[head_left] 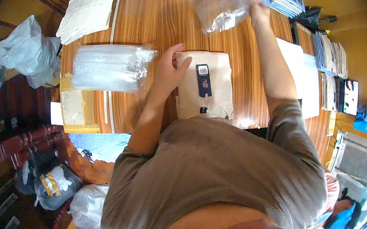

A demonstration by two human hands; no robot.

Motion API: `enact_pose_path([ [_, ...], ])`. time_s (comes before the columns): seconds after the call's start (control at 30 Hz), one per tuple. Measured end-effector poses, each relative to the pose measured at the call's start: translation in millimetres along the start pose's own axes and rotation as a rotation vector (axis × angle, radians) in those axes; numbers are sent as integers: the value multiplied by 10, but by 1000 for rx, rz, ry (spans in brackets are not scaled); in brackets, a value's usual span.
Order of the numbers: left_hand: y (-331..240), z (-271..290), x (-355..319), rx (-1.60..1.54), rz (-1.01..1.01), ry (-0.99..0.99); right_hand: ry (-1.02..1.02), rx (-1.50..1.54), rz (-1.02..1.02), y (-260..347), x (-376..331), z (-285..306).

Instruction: The person places folded shirts into plastic bags and seals the bags by hand.

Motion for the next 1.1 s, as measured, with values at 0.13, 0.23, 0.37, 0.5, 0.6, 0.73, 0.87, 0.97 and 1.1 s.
enact_pose_path([
  [0.13,77,-90,331,390,-250,-49,159,-31,-307,-870,-155,373],
  [0.23,-1,-402,491,737,-453,38,226,-26,-379,-964,-586,261],
  [0.37,550,-616,896,1205,-323,395,313,13,-538,-733,-724,201],
  [0.5,732,-199,1341,1270,-147,432,165,79,-437,-685,-474,615],
  [0.6,831,129,1511,1124,-68,374,152,135,-393,-475,-529,746],
  [0.73,374,103,1254,713,-171,-20,146,88,-356,-606,-666,839],
  [0.87,569,-570,613,-117,431,70,86,94,-412,-877,-884,673],
  [0.97,628,-772,503,-480,605,59,204,144,-453,-981,-1060,500],
  [1.1,1039,-481,730,-330,477,-21,396,68,-421,-1106,-1086,465],
])
Point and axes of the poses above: each hand's wrist, its own x-axis towards the middle knuckle, its own z-axis out of the back of the hand, y = z × x, the point moved 5 cm from there along x, towards the middle knuckle, and after that the axes turned 7 degrees about -z, right-handed, at the moved point
